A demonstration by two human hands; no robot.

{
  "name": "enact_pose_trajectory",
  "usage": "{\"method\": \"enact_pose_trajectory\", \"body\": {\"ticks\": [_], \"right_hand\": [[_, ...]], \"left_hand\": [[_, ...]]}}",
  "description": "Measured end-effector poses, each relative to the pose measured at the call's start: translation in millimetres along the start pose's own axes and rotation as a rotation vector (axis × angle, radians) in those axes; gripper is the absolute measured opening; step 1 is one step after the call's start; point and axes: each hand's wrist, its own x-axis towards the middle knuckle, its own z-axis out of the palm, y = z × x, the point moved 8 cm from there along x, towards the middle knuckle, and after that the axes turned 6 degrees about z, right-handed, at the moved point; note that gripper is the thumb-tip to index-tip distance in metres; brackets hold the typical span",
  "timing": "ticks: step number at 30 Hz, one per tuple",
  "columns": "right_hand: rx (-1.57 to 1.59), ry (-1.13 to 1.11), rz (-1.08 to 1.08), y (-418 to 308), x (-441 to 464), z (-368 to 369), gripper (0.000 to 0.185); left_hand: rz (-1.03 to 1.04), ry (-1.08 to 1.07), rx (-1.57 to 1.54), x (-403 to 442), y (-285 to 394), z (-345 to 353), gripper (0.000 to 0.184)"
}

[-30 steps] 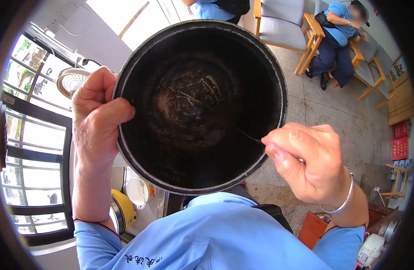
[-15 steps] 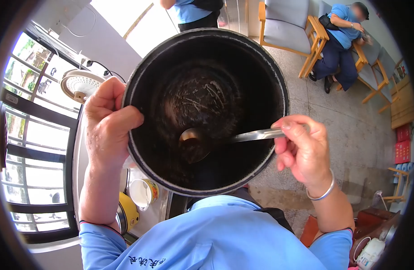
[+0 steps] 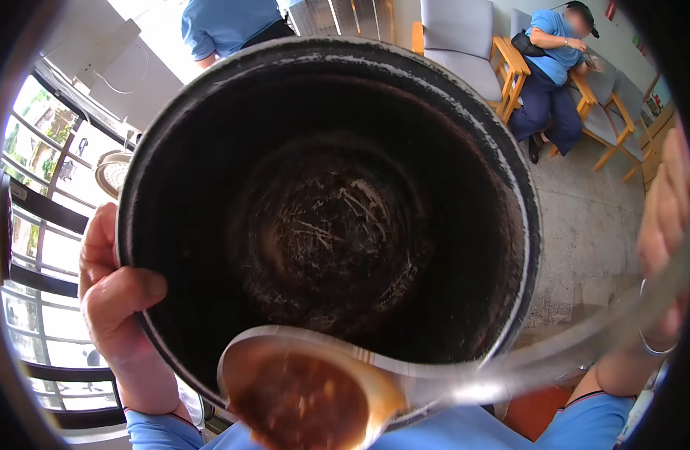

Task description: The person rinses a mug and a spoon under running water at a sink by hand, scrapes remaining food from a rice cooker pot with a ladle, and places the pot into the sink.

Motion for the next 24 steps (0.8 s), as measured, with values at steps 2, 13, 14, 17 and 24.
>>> {"method": "enact_pose_trajectory", "body": {"ticks": [2, 13, 14, 17, 24], "right_hand": [[0.022, 0.111, 0.017, -16.2, -1.3, -3.9, 0.031], [0.034, 0.113, 0.091, -37.7, 2.6, 29.9, 0.025], [0.037, 0.109, 0.088, -38.8, 2.9, 30.3, 0.025], [0.036, 0.107, 0.082, -38.5, 0.6, 32.9, 0.026], [0.052, 0.132, 0.039, -28.5, -6.6, 31.5, 0.026]], "left_hand": [[-0.015, 0.029, -0.049, -0.2, -1.2, -3.6, 0.022], [0.179, -0.088, 0.008, 4.3, 2.3, -21.1, 0.033], [0.144, -0.176, -0.085, 9.3, 2.4, -15.4, 0.033], [0.171, -0.08, -0.049, 1.5, 4.7, -16.2, 0.032], [0.133, -0.157, -0.174, 2.2, 4.5, -8.7, 0.021]]}}
